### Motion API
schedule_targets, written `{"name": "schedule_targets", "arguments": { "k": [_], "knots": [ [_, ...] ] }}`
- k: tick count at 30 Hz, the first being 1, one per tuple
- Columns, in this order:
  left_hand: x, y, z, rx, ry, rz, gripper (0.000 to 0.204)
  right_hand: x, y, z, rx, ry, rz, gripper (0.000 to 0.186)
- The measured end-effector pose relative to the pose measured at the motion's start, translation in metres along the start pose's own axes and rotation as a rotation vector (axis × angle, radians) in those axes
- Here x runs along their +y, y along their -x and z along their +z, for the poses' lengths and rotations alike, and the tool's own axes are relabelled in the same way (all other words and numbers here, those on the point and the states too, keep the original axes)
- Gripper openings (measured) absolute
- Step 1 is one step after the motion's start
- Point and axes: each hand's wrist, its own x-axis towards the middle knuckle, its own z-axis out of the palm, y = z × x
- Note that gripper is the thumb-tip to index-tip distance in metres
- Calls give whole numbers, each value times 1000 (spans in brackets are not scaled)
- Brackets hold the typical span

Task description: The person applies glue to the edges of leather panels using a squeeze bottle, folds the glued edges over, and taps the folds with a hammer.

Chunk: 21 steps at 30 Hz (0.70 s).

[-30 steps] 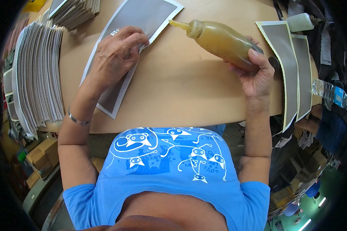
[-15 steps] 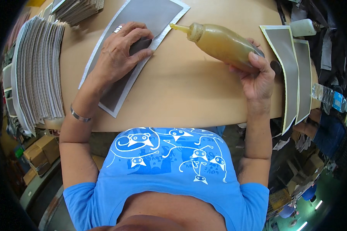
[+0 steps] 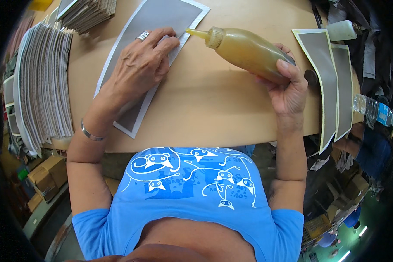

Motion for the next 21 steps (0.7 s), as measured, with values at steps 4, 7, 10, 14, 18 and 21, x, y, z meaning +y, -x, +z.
{"name": "schedule_targets", "arguments": {
  "k": [4,7,10,14,18,21],
  "knots": [
    [-4,-15,8,-5,-57,19,28,0,0,-2,-28,5,-9,50],
    [-6,-25,14,61,-13,-41,25,5,-1,-3,2,-100,-34,56],
    [-4,-37,12,31,-19,-115,25,2,0,-5,-16,-43,-12,50],
    [-14,-50,24,181,-14,-123,20,1,-2,-10,-89,-153,39,47],
    [-25,-61,35,304,19,-76,14,4,-3,-15,-61,-393,76,42],
    [-33,-66,34,189,73,-161,15,3,-7,-16,-102,-521,101,37]
  ]
}}
